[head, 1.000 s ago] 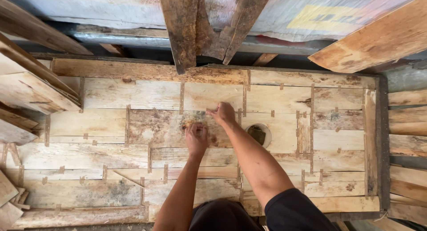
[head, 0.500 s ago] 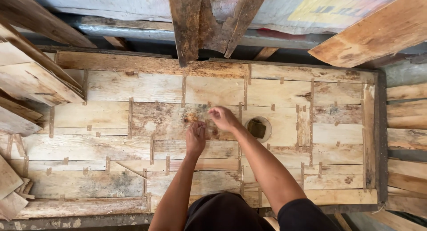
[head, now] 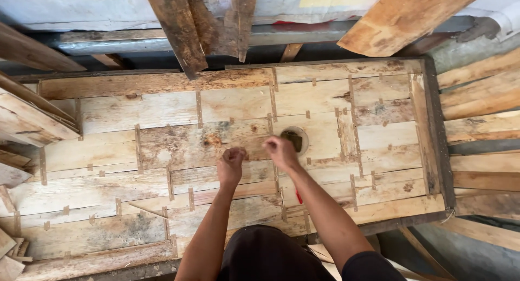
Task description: The recorder is applying a substance, possibly adhesive or filler, to narrow strips of wood veneer on a workbench.
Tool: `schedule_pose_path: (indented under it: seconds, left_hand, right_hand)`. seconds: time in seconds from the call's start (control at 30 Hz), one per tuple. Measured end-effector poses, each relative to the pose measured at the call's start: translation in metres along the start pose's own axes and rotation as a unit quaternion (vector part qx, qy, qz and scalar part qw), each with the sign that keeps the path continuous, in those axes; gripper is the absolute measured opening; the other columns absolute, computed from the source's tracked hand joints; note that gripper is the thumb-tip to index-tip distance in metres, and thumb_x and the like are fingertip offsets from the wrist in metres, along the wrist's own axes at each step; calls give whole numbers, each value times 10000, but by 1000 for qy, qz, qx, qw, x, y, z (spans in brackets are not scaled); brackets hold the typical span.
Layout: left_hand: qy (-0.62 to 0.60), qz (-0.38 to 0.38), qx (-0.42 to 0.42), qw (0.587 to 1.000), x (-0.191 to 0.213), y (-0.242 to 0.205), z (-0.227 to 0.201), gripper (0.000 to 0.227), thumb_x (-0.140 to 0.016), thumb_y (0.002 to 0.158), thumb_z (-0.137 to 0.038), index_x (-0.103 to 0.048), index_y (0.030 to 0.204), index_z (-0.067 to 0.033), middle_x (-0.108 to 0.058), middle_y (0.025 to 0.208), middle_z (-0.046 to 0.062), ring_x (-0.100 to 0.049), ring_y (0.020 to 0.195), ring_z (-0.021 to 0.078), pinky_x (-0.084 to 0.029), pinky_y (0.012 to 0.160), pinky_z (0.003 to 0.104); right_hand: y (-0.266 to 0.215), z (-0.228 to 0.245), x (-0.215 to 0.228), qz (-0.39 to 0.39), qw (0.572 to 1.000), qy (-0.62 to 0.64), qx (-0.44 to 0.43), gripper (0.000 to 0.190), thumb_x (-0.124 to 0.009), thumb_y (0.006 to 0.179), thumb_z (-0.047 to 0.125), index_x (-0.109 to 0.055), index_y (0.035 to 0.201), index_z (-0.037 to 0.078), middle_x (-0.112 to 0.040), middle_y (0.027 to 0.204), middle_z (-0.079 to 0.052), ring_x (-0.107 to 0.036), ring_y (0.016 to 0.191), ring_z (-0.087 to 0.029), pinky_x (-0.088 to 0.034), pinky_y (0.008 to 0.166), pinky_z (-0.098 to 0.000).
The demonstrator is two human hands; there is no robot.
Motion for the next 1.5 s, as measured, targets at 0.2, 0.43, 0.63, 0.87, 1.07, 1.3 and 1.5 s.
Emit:
schedule_pose_path:
  seconds: [0.2,0.43,0.63,0.87,1.07,1.3,1.5]
  left_hand:
    - [152,5,-146,977,-3,-6,11,218,-704,912,-229,-731,1057,-69,-761,993,109,-739,939,267,-566,823,399]
    - [243,12,-162,956,7,-27,11,208,-705,914,-230,-722,1054,-77,-738,1002,132,-693,954,321,-531,839,439]
    - [347,-33,-132,928,50,-34,27,251,-675,918,-194,-710,1163,-153,-660,1224,75,-557,1213,303,-443,997,476]
    - [429,-19,-200,881,48,-36,42,577,-675,876,-183,-533,1435,-169,-441,1520,79,-363,1439,303,-311,1140,502]
    - [493,36,-202,846,42,-44,55,668,-556,977,-301,-310,1586,-173,-253,1644,138,-205,1527,347,-191,1195,560]
    - [558,71,-172,809,35,-42,63,714,-462,1006,-357,-160,1626,-170,-94,1686,154,-80,1548,352,-86,1206,608]
    - [517,96,-147,838,46,-41,62,744,-527,1014,-391,-169,1642,-215,-132,1706,101,-123,1577,320,-112,1244,581]
  right_hand:
    - [-1,-47,83,-120,979,-151,-61,187,-768,905,232,-754,967,56,-725,1004,-166,-706,871,-302,-567,780,-407]
    - [20,-64,60,-68,961,-263,-60,106,-743,868,187,-771,911,94,-707,1067,-173,-682,966,-374,-552,836,-474]
    - [17,-61,56,-81,947,-308,-37,167,-753,852,199,-724,921,50,-709,1049,-190,-685,970,-386,-553,846,-498]
    - [16,-67,66,-111,959,-259,-42,160,-734,902,191,-683,932,43,-708,983,-201,-680,935,-394,-550,832,-496]
    - [12,-51,72,-126,955,-265,-43,153,-746,901,189,-692,912,47,-709,953,-193,-680,929,-393,-545,831,-491]
    - [-15,38,40,-123,978,-130,110,107,-723,972,171,-688,951,72,-731,937,-85,-712,813,-184,-607,722,-317]
    - [-21,49,-52,27,995,-49,85,151,-736,919,142,-668,964,15,-727,925,-113,-721,790,-218,-595,721,-355]
Point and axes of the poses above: each hand's wrist, its own y-axis towards the middle knuckle, its own x-axis out of the back of the hand, z = x × y, the point moved 9 cm from there along y, towards the middle knuckle
